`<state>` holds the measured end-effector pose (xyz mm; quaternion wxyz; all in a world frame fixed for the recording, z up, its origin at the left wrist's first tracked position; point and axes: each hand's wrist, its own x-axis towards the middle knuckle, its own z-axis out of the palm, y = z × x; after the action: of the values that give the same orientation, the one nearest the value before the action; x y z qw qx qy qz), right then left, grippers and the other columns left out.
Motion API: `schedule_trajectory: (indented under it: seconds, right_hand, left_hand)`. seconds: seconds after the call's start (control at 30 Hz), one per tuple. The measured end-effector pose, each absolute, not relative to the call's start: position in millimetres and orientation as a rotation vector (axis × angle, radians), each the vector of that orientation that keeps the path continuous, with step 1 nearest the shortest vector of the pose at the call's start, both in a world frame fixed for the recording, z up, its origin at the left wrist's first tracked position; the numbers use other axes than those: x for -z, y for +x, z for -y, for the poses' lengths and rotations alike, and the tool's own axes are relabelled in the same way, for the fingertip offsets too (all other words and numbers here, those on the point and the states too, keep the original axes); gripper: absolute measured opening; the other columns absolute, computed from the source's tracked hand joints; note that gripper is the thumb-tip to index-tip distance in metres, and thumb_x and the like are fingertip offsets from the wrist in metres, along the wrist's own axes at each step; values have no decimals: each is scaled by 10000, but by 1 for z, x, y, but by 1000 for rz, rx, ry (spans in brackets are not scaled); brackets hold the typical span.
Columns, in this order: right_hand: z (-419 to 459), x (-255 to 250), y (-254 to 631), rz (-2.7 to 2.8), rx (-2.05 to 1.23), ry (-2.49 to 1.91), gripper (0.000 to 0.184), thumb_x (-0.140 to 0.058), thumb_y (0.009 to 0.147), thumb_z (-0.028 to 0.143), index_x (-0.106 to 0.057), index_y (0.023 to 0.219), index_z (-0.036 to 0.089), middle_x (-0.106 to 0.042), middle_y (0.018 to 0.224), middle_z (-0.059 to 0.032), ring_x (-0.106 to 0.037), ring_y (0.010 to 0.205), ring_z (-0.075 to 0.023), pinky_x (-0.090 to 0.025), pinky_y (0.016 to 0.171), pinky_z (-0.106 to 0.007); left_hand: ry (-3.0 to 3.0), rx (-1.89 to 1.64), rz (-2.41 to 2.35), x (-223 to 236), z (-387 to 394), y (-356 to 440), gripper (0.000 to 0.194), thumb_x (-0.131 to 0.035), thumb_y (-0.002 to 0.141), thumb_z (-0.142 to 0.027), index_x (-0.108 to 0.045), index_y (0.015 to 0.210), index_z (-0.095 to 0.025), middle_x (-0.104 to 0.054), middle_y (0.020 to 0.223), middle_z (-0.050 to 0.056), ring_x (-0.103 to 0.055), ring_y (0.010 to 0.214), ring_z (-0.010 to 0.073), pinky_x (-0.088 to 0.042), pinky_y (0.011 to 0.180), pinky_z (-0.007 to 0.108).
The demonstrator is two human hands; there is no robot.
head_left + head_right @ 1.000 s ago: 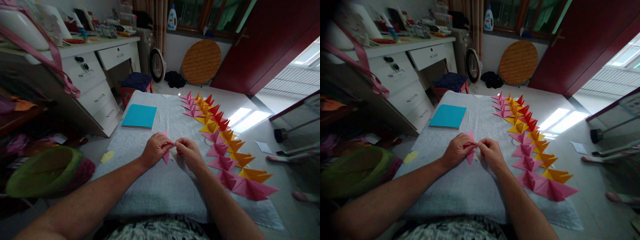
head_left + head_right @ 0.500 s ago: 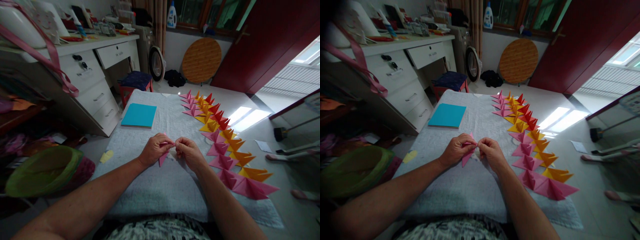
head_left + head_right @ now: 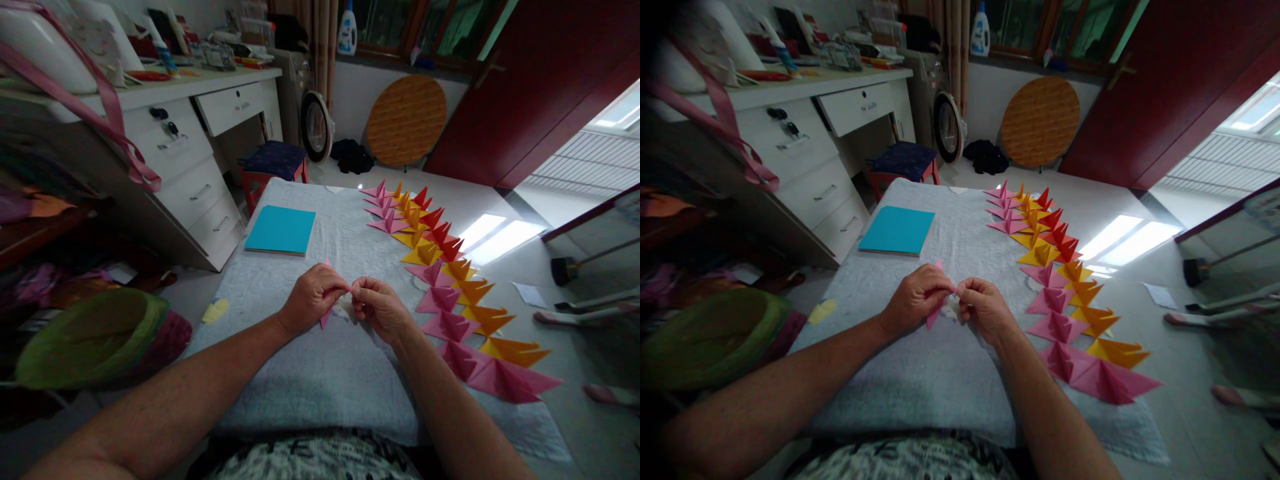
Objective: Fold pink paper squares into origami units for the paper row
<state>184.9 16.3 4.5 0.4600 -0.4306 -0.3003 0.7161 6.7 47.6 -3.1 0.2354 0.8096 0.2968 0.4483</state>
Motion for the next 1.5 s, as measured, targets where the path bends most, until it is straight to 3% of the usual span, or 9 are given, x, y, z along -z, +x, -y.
schedule_trajectory:
  seconds: [0.47,1.07,1.5]
  right_hand:
    - [-16,-2,188,677,-1874,-925,255,-868,625,256,-626,671,185,-534,516,44,-435,469,-74,-358,427,-178]
    - [-17,-6,182,778,-1705,-1077,265,-857,580,325,-640,627,181,-525,502,49,-436,421,-63,-367,397,-178]
    - [-18,-7,183,873,-1658,-1117,261,-828,607,363,-647,611,175,-524,509,39,-433,444,-67,-348,422,-188]
  left_hand:
    - [2208,-1249,-797,4,-46,7,87,-643,912,-199,-723,879,-206,-725,819,35,-648,841,180,-515,808,324]
    - [2066,-1164,-795,3,-45,4,97,-641,876,-160,-729,858,-196,-712,817,34,-623,842,180,-489,833,328]
    - [1922,-990,-834,1,-47,3,102,-644,885,-235,-728,849,-190,-681,776,26,-614,790,164,-468,760,292]
